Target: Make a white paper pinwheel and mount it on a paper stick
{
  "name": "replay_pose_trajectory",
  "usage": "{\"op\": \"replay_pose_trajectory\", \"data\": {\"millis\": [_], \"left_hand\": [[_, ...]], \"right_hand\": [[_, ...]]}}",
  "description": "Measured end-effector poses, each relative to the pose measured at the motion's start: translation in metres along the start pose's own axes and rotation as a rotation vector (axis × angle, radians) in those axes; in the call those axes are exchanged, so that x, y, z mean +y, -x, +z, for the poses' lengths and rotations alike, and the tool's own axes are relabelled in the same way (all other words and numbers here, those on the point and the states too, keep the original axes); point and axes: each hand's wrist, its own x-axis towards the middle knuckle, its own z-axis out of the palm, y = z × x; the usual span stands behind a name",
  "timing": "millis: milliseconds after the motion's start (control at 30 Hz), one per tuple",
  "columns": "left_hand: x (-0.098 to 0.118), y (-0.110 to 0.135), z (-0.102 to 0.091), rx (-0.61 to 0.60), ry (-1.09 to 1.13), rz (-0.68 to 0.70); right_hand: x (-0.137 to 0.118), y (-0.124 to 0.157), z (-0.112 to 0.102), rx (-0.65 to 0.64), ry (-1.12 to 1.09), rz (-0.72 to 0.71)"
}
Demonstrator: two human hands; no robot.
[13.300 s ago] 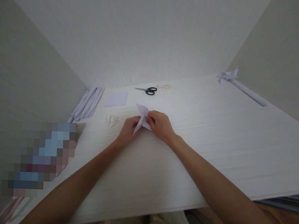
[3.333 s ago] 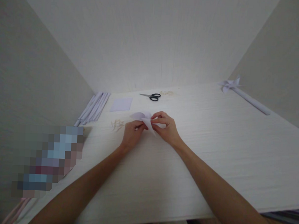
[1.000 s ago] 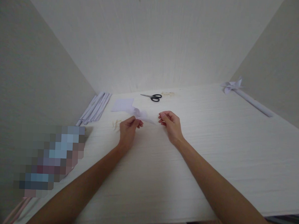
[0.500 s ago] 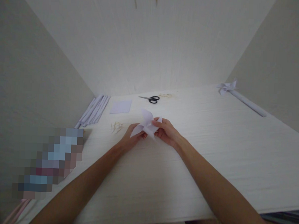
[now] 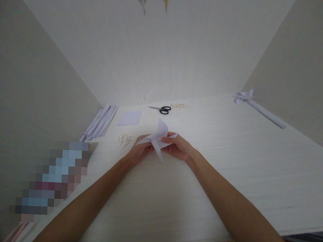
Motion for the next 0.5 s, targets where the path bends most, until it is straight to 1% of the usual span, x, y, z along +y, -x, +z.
{"op": "replay_pose_trajectory", "data": {"millis": [67,133,233,267,333,500], "left_hand": [[-0.001,-0.002,0.000,0.030,-0.013,0.011],[-0.001,-0.003,0.000,0.080,-0.094,0.041],[0.003,-0.001,0.002,0.196,-0.319,0.129],[0.005,-0.001,0.002,0.262,-0.385,0.166],[0.008,0.000,0.004,0.328,-0.457,0.217],[0.008,0.001,0.004,0.300,-0.463,0.252]], "right_hand": [[0.000,-0.001,0.000,0.004,0.003,-0.012],[0.000,-0.001,0.001,0.018,-0.001,-0.019],[0.001,-0.002,0.000,0.064,-0.008,-0.040],[0.001,-0.003,0.000,0.082,-0.007,-0.046],[0.001,-0.004,0.000,0.113,0.000,-0.048],[0.002,-0.004,0.001,0.125,0.004,-0.034]]}}
